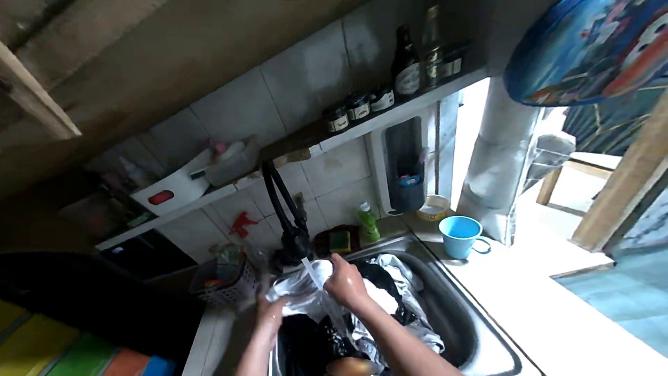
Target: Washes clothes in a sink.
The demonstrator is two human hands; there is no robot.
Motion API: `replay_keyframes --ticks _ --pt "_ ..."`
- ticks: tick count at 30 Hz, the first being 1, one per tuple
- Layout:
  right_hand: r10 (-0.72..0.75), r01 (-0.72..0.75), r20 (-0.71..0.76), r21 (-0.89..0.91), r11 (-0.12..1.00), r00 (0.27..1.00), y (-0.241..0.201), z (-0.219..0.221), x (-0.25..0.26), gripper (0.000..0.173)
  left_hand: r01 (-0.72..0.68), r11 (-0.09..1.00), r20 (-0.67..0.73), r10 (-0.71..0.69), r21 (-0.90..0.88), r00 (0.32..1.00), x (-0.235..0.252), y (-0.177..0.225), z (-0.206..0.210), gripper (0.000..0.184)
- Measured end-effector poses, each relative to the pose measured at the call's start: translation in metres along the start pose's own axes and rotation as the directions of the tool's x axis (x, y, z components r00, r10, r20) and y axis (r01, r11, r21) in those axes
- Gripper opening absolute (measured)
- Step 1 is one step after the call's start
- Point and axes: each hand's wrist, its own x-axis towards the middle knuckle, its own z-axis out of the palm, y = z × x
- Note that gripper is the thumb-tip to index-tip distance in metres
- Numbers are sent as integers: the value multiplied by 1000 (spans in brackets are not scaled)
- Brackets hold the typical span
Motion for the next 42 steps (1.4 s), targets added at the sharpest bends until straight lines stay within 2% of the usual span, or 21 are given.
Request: replay_keyframes --ticks 3,5,6,8,10,13,15,16,18,21,23,25,29,31,33,35,37,38,39,40,42 --pt "-100 125 226 -96 988 969 -41 -17 -8 61 -258 955 281 211 142 936 -13 -4 17 112" --pt "-166 234 356 -157 960 920 -58 -21 -15 49 -365 928 315 326 73 891 -24 5 36 119" --pt "-195 260 374 -133 956 907 -61 -23 -17 46 -418 908 281 395 25 875 -23 8 43 112" --pt "-281 282 314 43 958 907 -47 -28 -16 50 -495 860 182 470 123 863 -11 18 55 74" --pt "-308 261 178 248 933 934 -16 -24 -19 73 -434 835 191 391 339 900 -9 45 60 53" --pt "-203 212 -63 359 909 977 36 10 -25 118 -388 783 172 350 487 921 -21 77 76 55" --pt "-90 148 -186 327 933 978 61 43 -28 127 -394 824 161 360 407 919 -33 85 88 59" --pt "-43 130 -255 333 934 966 69 57 -30 119 -372 867 165 335 332 928 -38 85 93 63" --pt "47 124 -395 395 910 918 73 63 -30 83 -273 962 127 269 15 955 -42 75 102 61" --pt "192 166 -452 638 752 871 50 52 -21 46 -52 885 44 81 -462 996 -33 52 91 41" --pt "222 221 -417 778 588 881 32 43 -22 45 127 837 75 -102 -532 992 -25 30 85 30" --pt "194 259 -385 844 470 902 10 41 -23 51 287 797 185 -222 -531 957 -26 7 80 36" --pt "157 280 -341 906 317 927 -18 53 -24 56 470 645 440 -222 -603 870 -37 -12 82 72" --pt "141 265 -307 930 256 941 -16 51 -25 53 452 609 450 -169 -652 877 -35 -12 86 75" --pt "116 247 -307 897 366 945 -2 40 -23 52 343 651 358 -115 -678 926 -30 1 91 59" --pt "85 178 -326 695 697 942 29 28 -21 59 238 732 236 -109 -638 966 -18 15 92 40" --pt "114 -4 -192 493 870 975 60 18 -26 84 86 875 94 -46 -476 995 -3 24 87 35" --pt "159 -93 -74 547 832 985 70 17 -30 96 -26 937 44 44 -348 998 4 26 85 40" --pt "176 -164 54 688 707 983 75 19 -36 98 -134 968 27 143 -212 989 7 27 84 47" --pt "148 -232 182 840 490 972 74 23 -42 89 -219 971 27 222 -95 975 8 26 85 51" --pt "63 -346 343 937 46 937 60 28 -47 70 -280 960 78 278 16 957 -3 23 89 53"
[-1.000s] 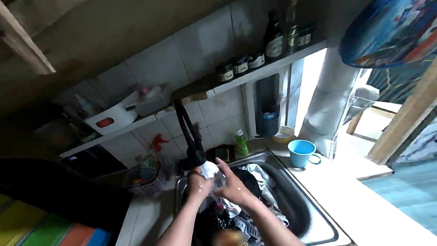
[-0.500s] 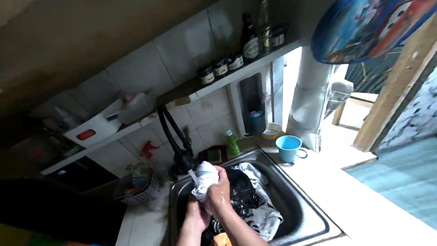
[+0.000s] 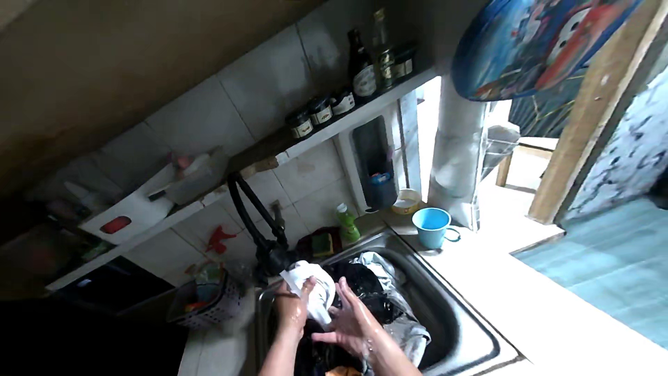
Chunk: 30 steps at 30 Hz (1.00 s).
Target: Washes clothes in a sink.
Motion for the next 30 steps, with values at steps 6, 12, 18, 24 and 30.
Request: replay_keyframes --ticks 6,12,18,24,30 --pt "-210 269 -344 131 954 915 18 26 47 46 259 929 69 -249 -265 966 -30 -4 1 49" --pt "-336 344 -445 -65 937 830 23 40 41 23 443 693 180 -421 -568 889 -25 -14 -1 54" --pt "-208 301 -409 177 937 889 28 17 46 34 396 911 159 -377 -112 912 -14 -20 -3 53" --pt "-143 140 -372 -35 990 917 23 13 58 69 -121 927 200 51 356 979 -13 13 -1 65" --pt "136 -119 -162 116 986 977 10 19 18 89 -178 817 245 46 548 968 -14 46 -11 61"
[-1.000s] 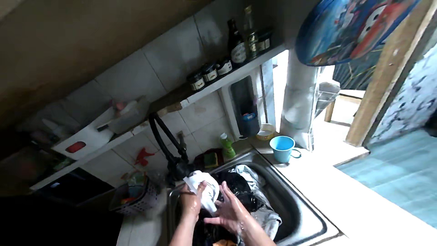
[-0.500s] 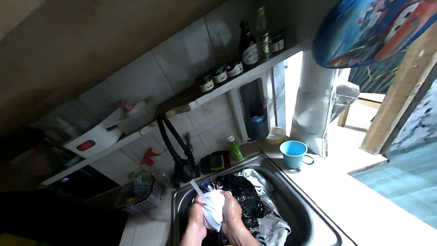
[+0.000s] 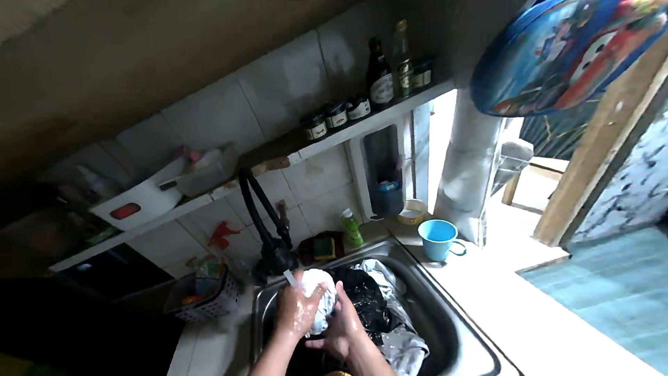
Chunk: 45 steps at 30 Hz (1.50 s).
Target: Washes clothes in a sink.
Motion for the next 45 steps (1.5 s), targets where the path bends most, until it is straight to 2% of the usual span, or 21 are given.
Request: replay_keyframes --ticks 3,5,7,8,10,11,12,14,16,18,19,20,21,23,26,30,32,35,39,41,45 --pt "-195 175 164 132 976 967 5 8 3 70 125 889 -65 -171 -440 983 4 -24 11 45" --pt "-223 219 56 82 972 973 6 16 6 58 235 790 -43 -314 -567 948 4 -36 14 44" --pt "-249 250 -86 1 968 965 8 21 9 55 351 699 77 -392 -622 917 -1 -44 17 46" --pt "-259 261 -110 -3 965 960 8 21 9 54 421 634 196 -395 -649 898 -4 -47 16 48" --pt "-269 271 -54 40 962 962 9 15 10 52 538 462 437 -316 -705 842 -5 -53 16 54" --pt "-267 267 -9 60 962 964 9 10 12 52 540 437 468 -270 -719 842 -4 -55 17 52" --pt "-281 280 14 43 959 960 9 5 14 54 488 493 410 -265 -720 873 -1 -53 18 46" --pt "-327 316 -64 -139 939 943 11 -7 23 64 292 727 153 -253 -621 955 1 -40 19 45" --pt "-265 237 -93 -240 941 960 11 -10 16 78 75 937 -41 -94 -340 995 -1 -30 22 54" --pt "-92 89 -26 -101 991 995 6 1 -4 85 -75 993 -55 71 -92 996 -8 -27 27 59" --pt "-79 79 26 11 997 997 4 7 -6 80 -125 991 -78 121 -45 990 -15 -29 32 59" --pt "-143 133 83 116 984 986 3 11 -4 69 -152 987 -132 144 -50 981 -21 -30 38 56" --pt "-232 207 113 201 958 966 4 15 2 57 -151 984 -190 132 -92 973 -26 -31 42 51" --pt "-343 316 56 269 910 938 11 19 16 35 -56 974 -274 -6 -220 962 -29 -29 46 39" --pt "-404 418 -113 179 891 908 20 24 22 25 128 937 -242 -214 -326 946 -22 -28 42 43" --pt "-460 486 -199 113 867 866 27 24 19 23 216 887 -174 -308 -408 935 -8 -37 47 43" --pt "-450 477 -164 217 852 878 29 20 20 29 215 910 -145 -281 -355 949 -7 -28 44 41" --pt "-437 433 -69 333 838 897 25 18 23 31 131 957 -163 -177 -259 970 -16 -18 40 41" --pt "-437 443 -73 160 882 897 29 17 31 34 108 962 -255 -173 -250 951 -29 -27 39 39" --pt "-461 467 -104 36 884 881 34 21 32 35 176 947 -254 -246 -270 935 -30 -33 34 37" --pt "-491 473 -143 -144 869 859 45 31 31 36 291 839 -217 -424 -460 879 -24 -61 37 43"
